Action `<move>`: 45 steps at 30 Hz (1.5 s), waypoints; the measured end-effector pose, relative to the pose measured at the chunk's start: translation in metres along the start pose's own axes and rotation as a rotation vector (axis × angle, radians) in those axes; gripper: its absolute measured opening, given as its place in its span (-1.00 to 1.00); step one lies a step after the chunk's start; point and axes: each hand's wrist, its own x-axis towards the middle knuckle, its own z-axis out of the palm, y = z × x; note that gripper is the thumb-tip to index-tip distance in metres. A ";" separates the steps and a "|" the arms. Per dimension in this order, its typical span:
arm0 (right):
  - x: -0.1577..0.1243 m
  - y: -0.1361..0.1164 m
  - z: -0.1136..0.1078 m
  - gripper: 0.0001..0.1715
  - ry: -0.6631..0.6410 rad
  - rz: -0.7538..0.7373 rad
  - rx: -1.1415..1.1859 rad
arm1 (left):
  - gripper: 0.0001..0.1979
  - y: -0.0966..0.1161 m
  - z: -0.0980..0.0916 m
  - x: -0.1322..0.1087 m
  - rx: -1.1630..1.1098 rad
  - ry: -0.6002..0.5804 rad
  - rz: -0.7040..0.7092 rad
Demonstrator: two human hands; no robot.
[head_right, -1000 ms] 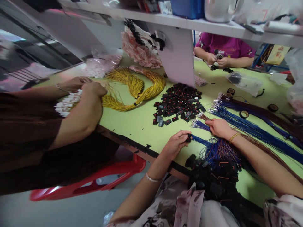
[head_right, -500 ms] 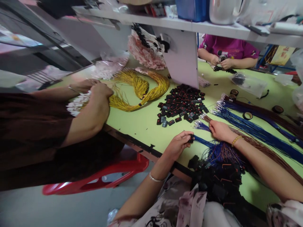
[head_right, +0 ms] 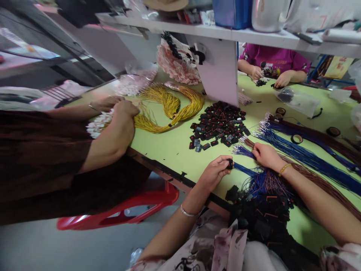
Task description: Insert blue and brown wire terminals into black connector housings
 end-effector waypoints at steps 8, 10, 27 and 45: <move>-0.005 -0.003 -0.002 -0.83 0.012 -0.046 0.384 | -0.66 -0.001 0.004 0.002 -0.025 0.006 -0.013; -0.001 -0.014 -0.001 -0.80 0.026 -0.028 0.489 | -0.67 -0.001 0.008 0.002 -0.042 0.007 -0.009; -0.020 -0.052 0.002 -0.93 0.126 -0.129 0.578 | -0.73 -0.004 0.025 0.016 -0.280 -0.019 -0.039; -0.021 -0.056 0.007 -0.87 0.150 -0.053 0.458 | -0.71 -0.008 0.022 0.016 -0.250 -0.035 0.003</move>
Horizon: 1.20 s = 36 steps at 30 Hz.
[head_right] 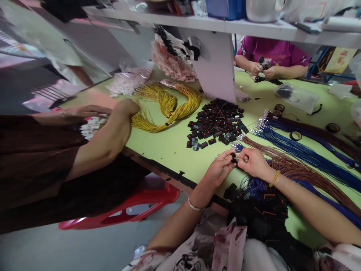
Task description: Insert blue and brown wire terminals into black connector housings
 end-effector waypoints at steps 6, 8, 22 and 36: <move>0.000 0.000 0.003 -0.84 -0.010 -0.053 0.005 | -0.67 -0.008 0.001 0.000 0.074 0.031 0.021; -0.002 0.000 0.002 -0.85 -0.021 -0.101 -0.010 | -0.66 -0.010 0.001 0.000 0.090 0.054 0.021; 0.009 0.012 -0.013 -0.81 -0.156 -0.123 -0.079 | -0.64 -0.008 0.004 -0.003 0.189 0.114 0.012; 0.044 0.040 -0.014 -0.74 -0.106 0.096 -0.711 | -0.62 -0.006 0.003 -0.004 0.199 0.089 -0.006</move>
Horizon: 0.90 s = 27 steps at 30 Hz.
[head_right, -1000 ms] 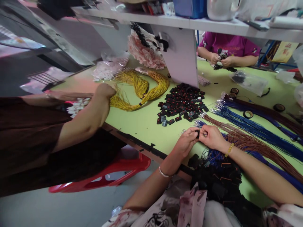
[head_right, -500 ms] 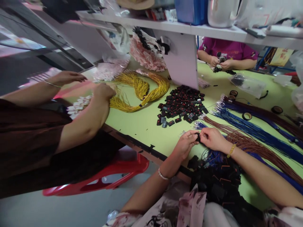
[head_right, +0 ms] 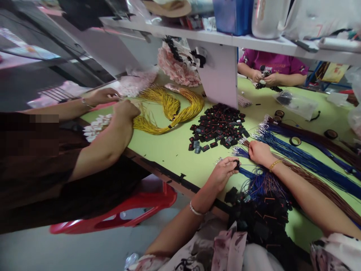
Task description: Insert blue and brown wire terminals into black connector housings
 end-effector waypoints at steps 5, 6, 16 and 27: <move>0.003 0.005 -0.006 -0.83 0.103 0.009 0.349 | -0.62 0.002 0.004 -0.001 -0.023 -0.007 0.011; 0.003 0.004 -0.007 -0.84 0.124 -0.014 0.444 | -0.62 0.003 0.005 -0.001 -0.028 -0.007 0.013; -0.020 -0.018 -0.015 -0.88 0.085 -0.080 0.888 | -0.70 0.001 0.006 0.005 -0.119 -0.004 0.027; -0.040 -0.022 -0.008 -0.85 0.022 -0.076 0.750 | -0.76 -0.001 0.008 0.008 -0.216 -0.038 0.041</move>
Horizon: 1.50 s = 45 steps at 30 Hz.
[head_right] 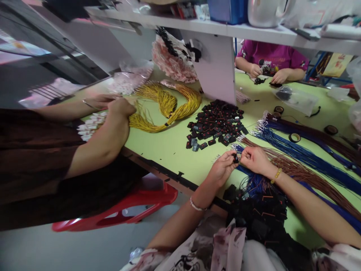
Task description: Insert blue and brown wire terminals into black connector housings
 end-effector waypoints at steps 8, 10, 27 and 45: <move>0.001 -0.003 0.000 -0.86 0.010 0.002 -0.064 | -0.74 0.001 -0.001 -0.001 0.027 -0.003 0.001; 0.001 -0.005 0.000 -0.86 0.012 0.007 -0.070 | -0.74 0.001 0.000 -0.002 0.057 -0.003 0.006; 0.000 -0.004 -0.002 -0.85 -0.057 -0.113 -0.141 | -0.69 -0.005 0.004 -0.002 0.243 0.092 0.030; 0.016 -0.013 -0.016 -0.80 -0.193 -0.082 -0.275 | -0.46 -0.020 0.063 -0.083 1.155 -0.850 0.557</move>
